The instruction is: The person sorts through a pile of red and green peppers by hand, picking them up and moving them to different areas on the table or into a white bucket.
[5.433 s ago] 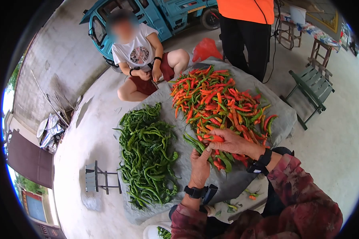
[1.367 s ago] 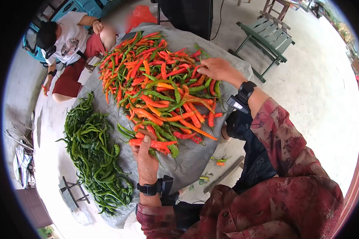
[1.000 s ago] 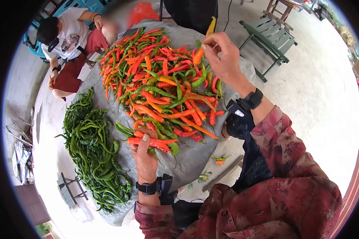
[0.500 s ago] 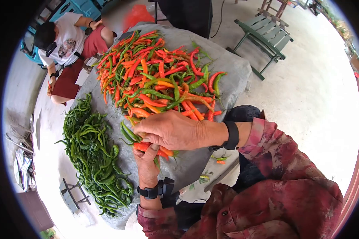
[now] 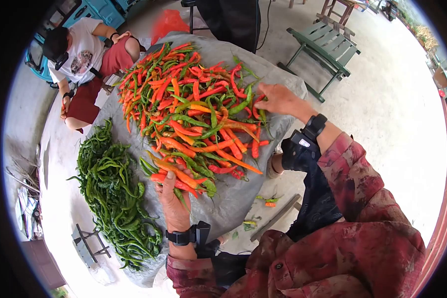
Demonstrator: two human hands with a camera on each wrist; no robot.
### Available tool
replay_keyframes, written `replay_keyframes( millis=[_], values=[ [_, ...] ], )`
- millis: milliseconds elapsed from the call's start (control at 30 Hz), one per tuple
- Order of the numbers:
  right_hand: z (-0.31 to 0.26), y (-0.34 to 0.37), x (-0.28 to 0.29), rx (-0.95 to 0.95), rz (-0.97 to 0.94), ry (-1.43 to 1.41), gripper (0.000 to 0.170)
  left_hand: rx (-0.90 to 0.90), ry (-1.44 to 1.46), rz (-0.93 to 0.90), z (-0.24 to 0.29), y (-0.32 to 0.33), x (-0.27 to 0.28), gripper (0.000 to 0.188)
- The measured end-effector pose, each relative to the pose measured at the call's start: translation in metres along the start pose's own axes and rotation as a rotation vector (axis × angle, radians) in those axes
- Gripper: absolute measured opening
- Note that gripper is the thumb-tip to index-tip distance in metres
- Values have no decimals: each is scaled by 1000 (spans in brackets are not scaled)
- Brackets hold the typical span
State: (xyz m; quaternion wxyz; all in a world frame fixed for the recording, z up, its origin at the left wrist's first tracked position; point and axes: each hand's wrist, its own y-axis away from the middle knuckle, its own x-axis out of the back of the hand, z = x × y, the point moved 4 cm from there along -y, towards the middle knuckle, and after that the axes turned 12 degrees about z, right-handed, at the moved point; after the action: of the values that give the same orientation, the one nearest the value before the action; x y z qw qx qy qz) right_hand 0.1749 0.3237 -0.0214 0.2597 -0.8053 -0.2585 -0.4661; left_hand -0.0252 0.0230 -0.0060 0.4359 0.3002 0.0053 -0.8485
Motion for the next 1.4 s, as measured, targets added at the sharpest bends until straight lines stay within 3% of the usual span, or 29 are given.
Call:
replay_keyframes(
  millis=[33, 133, 233, 367, 433, 467, 533, 567, 633, 700, 800, 933, 1000, 1133, 1333, 1400],
  values=[
    [-5, 2, -5, -72, -44, 47, 40, 7, -17, 10, -1, 0, -1, 32],
    [-22, 1, -13, -59, -54, 103, 51, 30, -23, 45, -2, 1, 3, 31],
    [-28, 1, -20, -34, 24, 72, 54, 35, -28, 85, 1, 1, 7, 26],
    [-27, -2, -15, -24, -12, -32, 57, 3, -30, 90, 15, 5, 6, 21],
    [-34, -5, 7, -20, 308, -14, 47, -12, -20, 144, 21, 4, 12, 18],
    [-39, -6, 12, -2, 300, -24, 47, -4, -17, 137, 22, 1, 16, 18],
    [-59, -4, 43, 76, 701, -186, 41, -11, -48, 138, 19, -1, 23, 19],
    [-72, -4, 47, 90, 686, -204, 41, -5, -82, 125, 15, -1, 27, 20],
    [-107, 9, 51, 114, 600, -500, 38, 14, -45, 145, 6, -4, 40, 22],
    [-148, 23, 36, 191, 387, -697, 40, 113, -144, 103, -2, -1, 42, 23],
    [-205, 50, 10, 383, 127, -769, 42, 51, -247, 32, -3, 2, 43, 24],
    [-233, 65, -25, 534, 147, -772, 42, -7, -331, 38, 1, 9, 40, 25],
    [-239, 65, -36, 506, 38, -653, 31, -29, -369, 40, 7, 13, 39, 28],
    [-243, 57, -43, 490, 171, -688, 31, -3, -402, 73, 5, 15, 55, 33],
    [-237, 49, -49, 368, 55, -760, 31, -45, -315, 176, 8, 23, 69, 55],
    [-236, 50, -49, 345, 1, -796, 30, -140, -413, 179, 13, 25, 72, 60]
  ],
)
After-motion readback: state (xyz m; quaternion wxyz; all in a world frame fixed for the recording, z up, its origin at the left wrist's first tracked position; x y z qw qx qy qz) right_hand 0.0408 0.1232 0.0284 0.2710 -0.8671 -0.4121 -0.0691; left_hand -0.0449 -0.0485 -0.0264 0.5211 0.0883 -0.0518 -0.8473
